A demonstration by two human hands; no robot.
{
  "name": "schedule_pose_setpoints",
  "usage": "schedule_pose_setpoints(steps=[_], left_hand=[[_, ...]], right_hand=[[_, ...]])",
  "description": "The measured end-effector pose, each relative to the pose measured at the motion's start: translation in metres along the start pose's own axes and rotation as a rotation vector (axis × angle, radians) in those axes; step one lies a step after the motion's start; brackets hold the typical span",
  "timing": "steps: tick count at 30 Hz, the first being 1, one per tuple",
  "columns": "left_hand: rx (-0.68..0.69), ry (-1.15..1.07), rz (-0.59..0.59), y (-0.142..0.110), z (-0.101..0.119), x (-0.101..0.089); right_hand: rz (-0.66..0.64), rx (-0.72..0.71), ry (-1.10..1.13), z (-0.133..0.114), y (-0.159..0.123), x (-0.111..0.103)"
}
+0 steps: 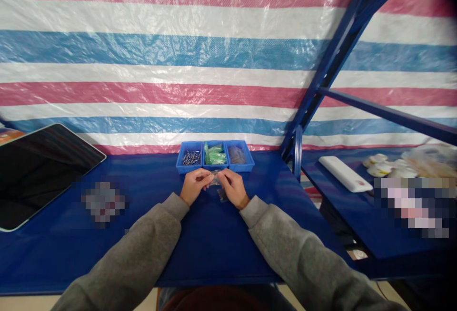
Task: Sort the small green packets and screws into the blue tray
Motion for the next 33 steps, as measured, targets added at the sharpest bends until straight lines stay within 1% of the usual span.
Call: schedule_pose_setpoints(steps=[3, 6, 8, 10, 15, 17, 19, 22, 24, 27, 33], left_hand=[[-0.022, -0.063, 0.039, 0.003, 0.001, -0.004], [-0.056, -0.144, 0.089, 0.005, -0.001, -0.007], [-0.084, -0.186, 0.087, 0.005, -0.004, -0.007], [-0.105, -0.203, 0.062, 0.005, -0.006, -0.004], [-0.118, -0.169, 0.009, 0.002, -0.005, 0.001], [-0.094, -0.122, 0.001, 0.001, -0.003, 0.001], [-0.024, -0.034, 0.026, 0.0, 0.001, -0.001], [0.134, 0.113, 0.089, -0.001, 0.009, -0.004], [0.203, 0.177, 0.084, -0.002, 0.012, -0.003], [0.2, 0.194, 0.046, -0.004, 0.011, 0.0], [0.148, 0.137, 0.078, -0.004, 0.006, -0.002]], right_hand=[[0.046, -0.063, 0.004, -0.004, 0.0, -0.005], [0.023, -0.177, -0.035, -0.009, -0.002, -0.006], [0.004, -0.217, -0.073, -0.01, -0.003, -0.004], [-0.011, -0.224, -0.093, -0.01, -0.003, -0.002], [-0.007, -0.204, -0.111, -0.012, -0.002, -0.001], [0.003, -0.186, -0.113, -0.013, -0.001, -0.003], [0.022, -0.155, -0.102, -0.013, 0.0, -0.005], [0.038, -0.083, -0.078, -0.009, 0.0, -0.005], [0.031, -0.026, -0.058, -0.003, 0.0, -0.004], [0.007, 0.028, -0.018, 0.003, -0.001, -0.001], [-0.034, 0.013, -0.016, 0.0, -0.001, 0.001]])
Point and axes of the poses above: each hand's wrist, its own y-axis towards the middle knuckle, its own x-axis out of the palm, z = x × y, the point moved 5 cm from there along y, towards the middle knuckle, and after that the axes turned 7 degrees about z, right-handed, at the moved point
